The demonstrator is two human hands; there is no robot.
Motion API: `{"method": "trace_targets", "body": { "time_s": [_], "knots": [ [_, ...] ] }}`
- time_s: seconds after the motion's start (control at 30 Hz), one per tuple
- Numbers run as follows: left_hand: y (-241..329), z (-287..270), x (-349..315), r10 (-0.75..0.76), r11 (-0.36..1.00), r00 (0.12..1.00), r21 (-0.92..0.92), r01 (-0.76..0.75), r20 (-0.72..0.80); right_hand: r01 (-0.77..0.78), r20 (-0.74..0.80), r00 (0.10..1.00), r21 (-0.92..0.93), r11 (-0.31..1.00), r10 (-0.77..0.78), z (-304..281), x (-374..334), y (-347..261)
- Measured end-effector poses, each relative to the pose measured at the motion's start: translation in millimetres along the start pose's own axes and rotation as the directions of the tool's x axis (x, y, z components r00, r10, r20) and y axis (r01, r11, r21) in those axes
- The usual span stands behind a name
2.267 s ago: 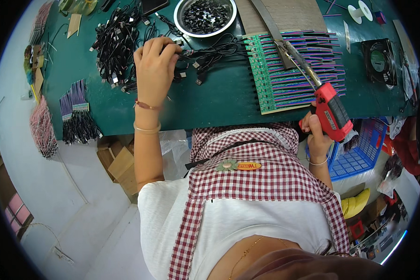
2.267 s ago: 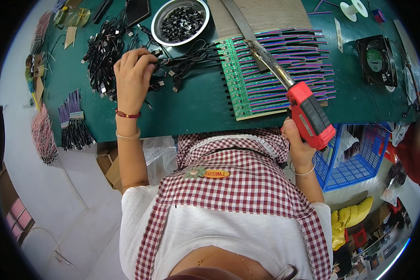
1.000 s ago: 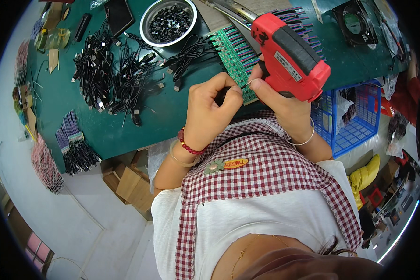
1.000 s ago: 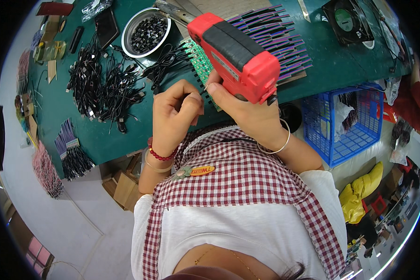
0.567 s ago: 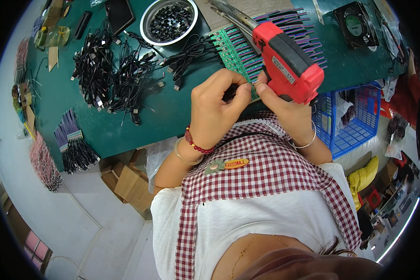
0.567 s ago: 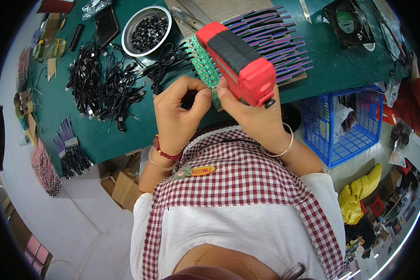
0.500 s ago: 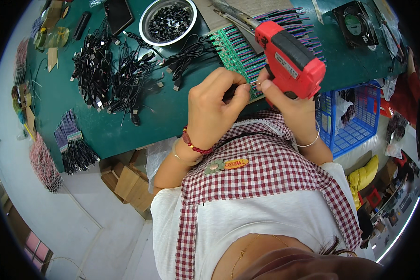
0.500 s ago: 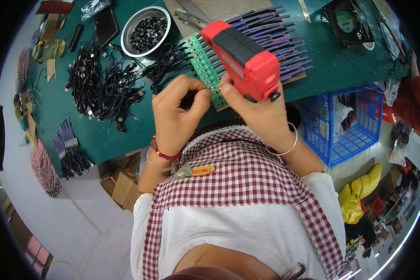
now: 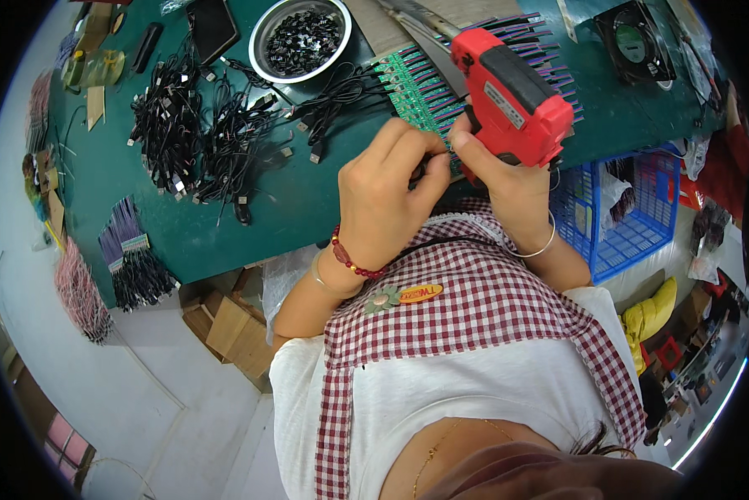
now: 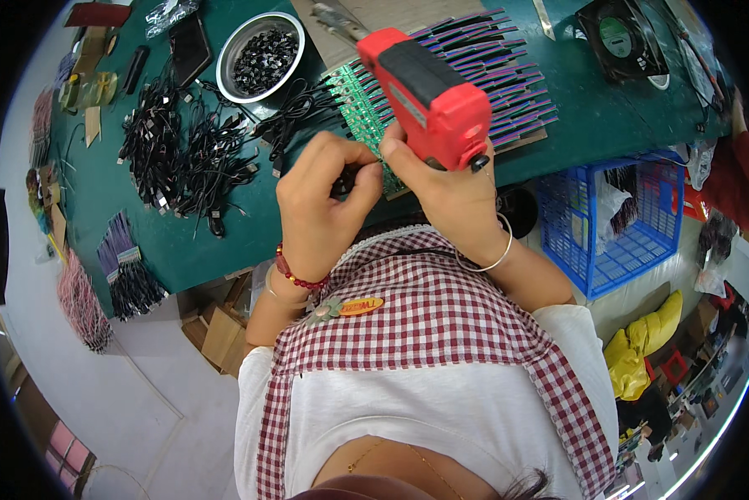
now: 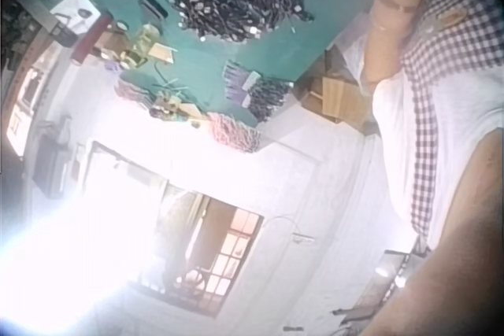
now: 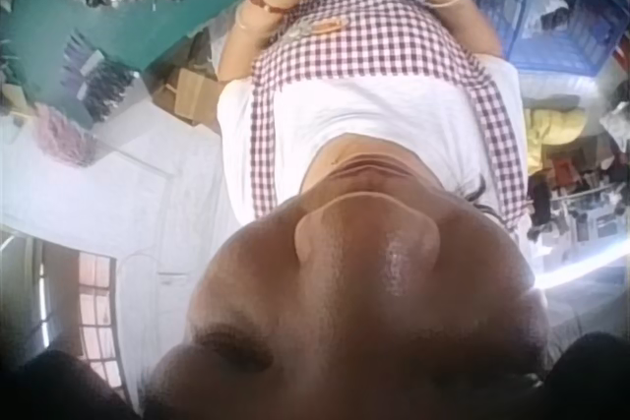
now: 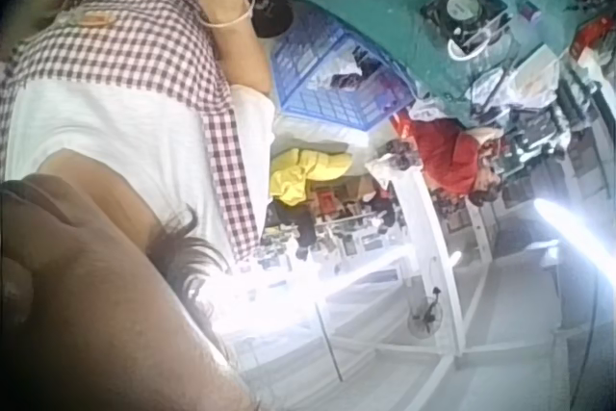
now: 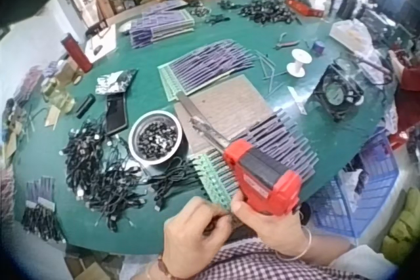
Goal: The person solders wires from bundles onto circuit boards using a soldering tool.
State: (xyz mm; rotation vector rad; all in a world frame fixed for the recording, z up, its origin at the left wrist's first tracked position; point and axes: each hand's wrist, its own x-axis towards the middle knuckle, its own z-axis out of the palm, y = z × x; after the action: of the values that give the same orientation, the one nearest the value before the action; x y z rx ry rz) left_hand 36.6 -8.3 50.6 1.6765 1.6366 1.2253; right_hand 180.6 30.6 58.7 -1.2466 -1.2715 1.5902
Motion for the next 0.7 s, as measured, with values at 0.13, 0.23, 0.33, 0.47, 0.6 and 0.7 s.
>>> {"method": "trace_targets", "body": {
  "time_s": [0.13,0.23,0.33,0.47,0.6,0.7],
  "knots": [
    [-11.4,-9.2,17.0,-0.047,0.988,0.997,0.142,0.054,-0.055,0.233,-0.138,0.96,-0.08,0.969,-0.242,-3.2,3.3,-2.3],
    [-44.4,-7.6,24.1,0.053,0.965,0.995,0.262,-0.03,-0.08,0.053,-0.149,0.987,-0.031,0.998,-0.057,-24.4,-10.2,2.9],
    [-49.2,-5.9,28.4,-0.009,0.94,0.999,0.34,0.025,-0.05,0.063,-0.062,0.996,-0.002,0.998,-0.063,-47.7,-21.0,24.8],
    [-55.1,-2.3,34.1,0.057,0.91,0.998,0.413,-0.039,-0.032,0.011,-0.024,1.0,-0.024,1.0,-0.012,-65.1,-38.6,47.0],
    [-54.3,-3.0,36.1,0.053,0.898,0.999,0.436,-0.05,0.005,-0.004,-0.005,1.0,-0.106,0.994,0.004,-74.3,-47.8,61.7],
    [-54.2,-2.8,36.6,0.054,0.895,0.998,0.443,-0.055,0.015,0.058,0.009,0.998,-0.173,0.983,-0.057,-80.7,-51.5,75.7]
  ]
}}
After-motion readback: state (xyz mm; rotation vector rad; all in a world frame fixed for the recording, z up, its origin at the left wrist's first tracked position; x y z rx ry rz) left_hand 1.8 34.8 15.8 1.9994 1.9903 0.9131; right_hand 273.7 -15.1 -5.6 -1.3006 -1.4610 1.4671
